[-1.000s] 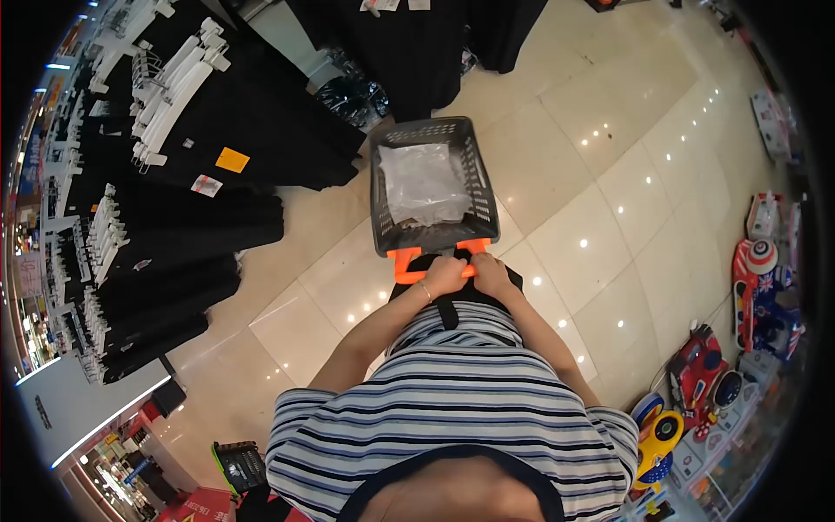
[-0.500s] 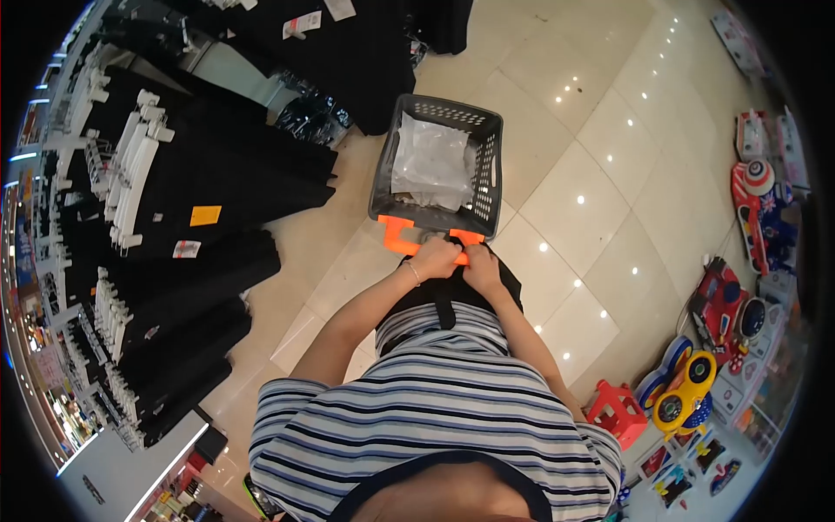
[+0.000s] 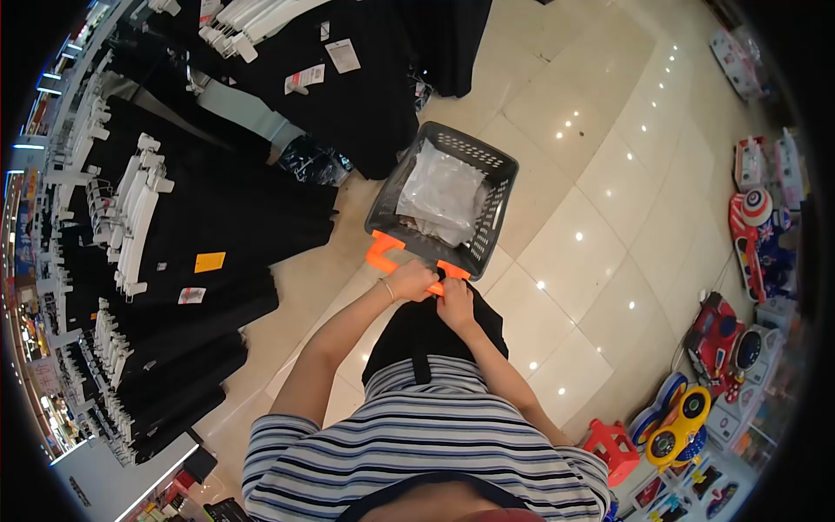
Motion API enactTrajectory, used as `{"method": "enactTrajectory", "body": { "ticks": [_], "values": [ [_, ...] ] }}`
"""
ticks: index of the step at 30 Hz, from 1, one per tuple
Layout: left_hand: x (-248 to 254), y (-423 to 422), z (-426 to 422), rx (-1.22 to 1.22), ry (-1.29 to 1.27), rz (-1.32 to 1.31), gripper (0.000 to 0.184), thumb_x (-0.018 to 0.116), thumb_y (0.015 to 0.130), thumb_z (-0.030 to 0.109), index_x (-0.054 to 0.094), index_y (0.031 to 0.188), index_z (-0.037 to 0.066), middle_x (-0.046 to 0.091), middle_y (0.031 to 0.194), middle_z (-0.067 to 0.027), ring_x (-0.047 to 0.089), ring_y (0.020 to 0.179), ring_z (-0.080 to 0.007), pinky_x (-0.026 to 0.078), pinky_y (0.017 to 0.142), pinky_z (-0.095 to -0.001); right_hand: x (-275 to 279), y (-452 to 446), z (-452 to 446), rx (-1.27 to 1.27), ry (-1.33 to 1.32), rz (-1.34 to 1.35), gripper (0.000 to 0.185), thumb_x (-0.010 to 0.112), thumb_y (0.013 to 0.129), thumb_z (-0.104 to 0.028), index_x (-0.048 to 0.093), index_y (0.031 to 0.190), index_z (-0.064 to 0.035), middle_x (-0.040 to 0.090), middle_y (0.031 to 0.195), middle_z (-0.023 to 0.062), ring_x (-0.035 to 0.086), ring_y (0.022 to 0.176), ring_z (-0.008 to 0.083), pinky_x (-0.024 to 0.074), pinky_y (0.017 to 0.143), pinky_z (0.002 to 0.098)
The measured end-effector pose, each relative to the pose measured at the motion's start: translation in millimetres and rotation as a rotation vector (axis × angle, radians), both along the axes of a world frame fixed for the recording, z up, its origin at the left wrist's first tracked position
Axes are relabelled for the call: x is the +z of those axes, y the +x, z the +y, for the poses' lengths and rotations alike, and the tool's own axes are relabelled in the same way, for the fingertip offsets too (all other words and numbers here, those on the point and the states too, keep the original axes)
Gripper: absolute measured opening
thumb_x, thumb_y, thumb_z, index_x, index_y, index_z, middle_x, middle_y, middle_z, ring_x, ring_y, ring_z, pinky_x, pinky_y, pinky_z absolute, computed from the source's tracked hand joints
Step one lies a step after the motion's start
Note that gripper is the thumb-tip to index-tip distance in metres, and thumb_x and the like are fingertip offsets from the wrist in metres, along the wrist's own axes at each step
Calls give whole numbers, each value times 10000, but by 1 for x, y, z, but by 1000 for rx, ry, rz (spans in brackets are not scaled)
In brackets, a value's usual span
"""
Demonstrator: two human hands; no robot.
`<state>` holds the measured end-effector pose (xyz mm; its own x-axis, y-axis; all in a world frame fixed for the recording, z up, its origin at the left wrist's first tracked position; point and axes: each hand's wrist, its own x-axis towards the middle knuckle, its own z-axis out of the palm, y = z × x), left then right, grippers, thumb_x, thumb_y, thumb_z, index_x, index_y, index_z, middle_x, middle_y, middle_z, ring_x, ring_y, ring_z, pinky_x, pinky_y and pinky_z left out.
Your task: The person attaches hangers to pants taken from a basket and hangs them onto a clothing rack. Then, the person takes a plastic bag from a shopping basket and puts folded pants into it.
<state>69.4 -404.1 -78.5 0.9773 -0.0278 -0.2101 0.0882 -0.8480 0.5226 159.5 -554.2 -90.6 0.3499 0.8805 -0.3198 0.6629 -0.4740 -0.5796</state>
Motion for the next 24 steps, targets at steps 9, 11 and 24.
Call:
{"method": "enactTrajectory", "body": {
  "ticks": [9,11,24],
  "values": [
    [-24,40,74,-122,109,-161,202,613,666,281,557,610,95,570,565,-81,588,555,-273,457,520,-396,-19,34,60,74,6,69,288,613,741,-140,494,982,-35,524,1006,136,465,1053,269,356,896,407],
    [-29,45,79,-150,90,-169,180,603,666,266,557,606,102,563,554,-70,583,546,-260,450,515,-390,-13,81,65,347,-75,387,309,618,783,-184,503,1020,-23,543,1017,131,485,1051,245,375,882,369],
    [-24,116,138,-233,175,-151,150,561,672,135,437,586,138,396,522,23,435,489,-118,320,491,-253,-455,232,202,-2009,-152,1767,750,519,792,-555,235,1363,-159,168,1438,190,242,1291,329,239,1010,515]
  ]
}}
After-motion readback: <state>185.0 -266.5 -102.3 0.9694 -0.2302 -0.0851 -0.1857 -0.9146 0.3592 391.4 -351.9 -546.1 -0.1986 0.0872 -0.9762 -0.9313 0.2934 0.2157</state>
